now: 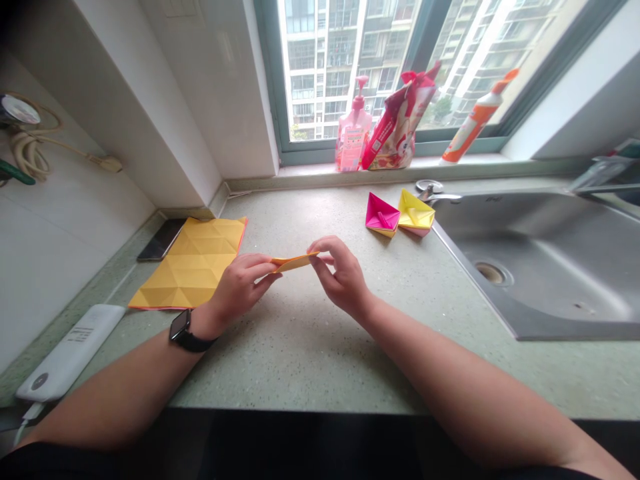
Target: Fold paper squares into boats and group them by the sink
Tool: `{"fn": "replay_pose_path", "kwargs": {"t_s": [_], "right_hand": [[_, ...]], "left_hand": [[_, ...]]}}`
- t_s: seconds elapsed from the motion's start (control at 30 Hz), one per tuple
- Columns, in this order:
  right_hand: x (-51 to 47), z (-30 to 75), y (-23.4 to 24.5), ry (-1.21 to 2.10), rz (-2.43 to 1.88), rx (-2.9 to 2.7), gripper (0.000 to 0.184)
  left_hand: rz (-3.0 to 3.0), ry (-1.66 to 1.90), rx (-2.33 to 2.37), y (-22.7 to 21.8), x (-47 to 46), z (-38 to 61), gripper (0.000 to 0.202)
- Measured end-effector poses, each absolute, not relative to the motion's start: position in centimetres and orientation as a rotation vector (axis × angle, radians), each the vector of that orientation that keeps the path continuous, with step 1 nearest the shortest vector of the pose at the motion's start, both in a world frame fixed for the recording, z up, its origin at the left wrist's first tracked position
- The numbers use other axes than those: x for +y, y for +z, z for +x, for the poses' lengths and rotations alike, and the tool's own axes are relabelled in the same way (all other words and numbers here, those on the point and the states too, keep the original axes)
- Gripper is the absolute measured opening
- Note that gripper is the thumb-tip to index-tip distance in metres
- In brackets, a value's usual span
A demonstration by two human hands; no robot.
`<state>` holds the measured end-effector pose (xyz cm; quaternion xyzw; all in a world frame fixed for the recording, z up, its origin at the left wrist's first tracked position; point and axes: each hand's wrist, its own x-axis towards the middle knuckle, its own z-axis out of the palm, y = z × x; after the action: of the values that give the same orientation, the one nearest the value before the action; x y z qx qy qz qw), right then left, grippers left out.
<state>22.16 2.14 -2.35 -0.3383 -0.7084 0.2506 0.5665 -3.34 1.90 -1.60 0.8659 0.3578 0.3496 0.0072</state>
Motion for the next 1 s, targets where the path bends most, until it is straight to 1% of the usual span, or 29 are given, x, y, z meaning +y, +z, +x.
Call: {"fn": "replay_pose_path", "kwargs": {"t_s": [0.07, 0.13, 0.23, 0.33, 0.57, 0.6, 0.67, 0.73, 0.77, 0.8, 0.83, 0.93, 1.0], "right_hand": [[2.5, 22.1, -2.8, 0.638, -0.798, -1.708, 0.015], [2.8, 22.2, -3.1, 0.68, -0.803, -1.768, 0.021], [3.2, 22.3, -3.4, 0.701, -0.837, -1.832, 0.021], [3.3, 22.5, -3.4, 0.699, -0.868, -1.84, 0.02], [3.3, 22.4, -3.5, 0.838, -0.832, -1.873, 0.02], [3.4, 22.4, -3.6, 0.841, -0.848, -1.868, 0.023], [3.5, 22.5, -3.8, 0.788, -0.913, -1.84, 0.034], [3.6, 22.6, -3.8, 0.63, -0.977, -1.81, 0.048], [3.7, 22.7, -3.8, 0.525, -0.994, -1.809, 0.052], [3.7, 22.8, -3.7, 0.42, -0.997, -1.825, 0.052], [3.7, 22.9, -3.6, 0.326, -0.99, -1.858, 0.048], [3.6, 23.0, -3.4, 0.166, -0.964, -2.035, 0.024], [3.5, 22.9, -3.6, 0.133, -0.97, -2.158, 0.016]], "left_hand": [[2.687, 1.188, 1.113, -1.8, 1.8, -3.3, 0.006], [2.654, 1.261, 1.131, -2.1, 1.7, -3.3, 0.01], [2.571, 1.281, 1.163, -2.3, 1.3, -3.2, 0.021], [2.437, 1.211, 1.139, -2.0, 0.9, -3.1, 0.028], [2.004, 1.009, 0.976, -1.2, 1.0, -2.6, 0.029], [1.95, 0.982, 0.953, -1.2, 1.1, -2.5, 0.03], [1.846, 0.944, 0.942, -1.4, 1.3, -2.4, 0.032], [1.757, 0.933, 0.997, -1.8, 1.6, -2.3, 0.032], [1.72, 0.937, 1.045, -2.0, 1.7, -2.2, 0.031], [1.691, 0.945, 1.093, -2.3, 1.8, -2.1, 0.029], [1.673, 0.952, 1.132, -2.5, 2.0, -2.1, 0.026], [1.706, 0.967, 1.187, -3.0, 2.3, -1.8, 0.018], [1.783, 0.955, 1.195, -3.1, 2.3, -1.5, 0.016]]}}
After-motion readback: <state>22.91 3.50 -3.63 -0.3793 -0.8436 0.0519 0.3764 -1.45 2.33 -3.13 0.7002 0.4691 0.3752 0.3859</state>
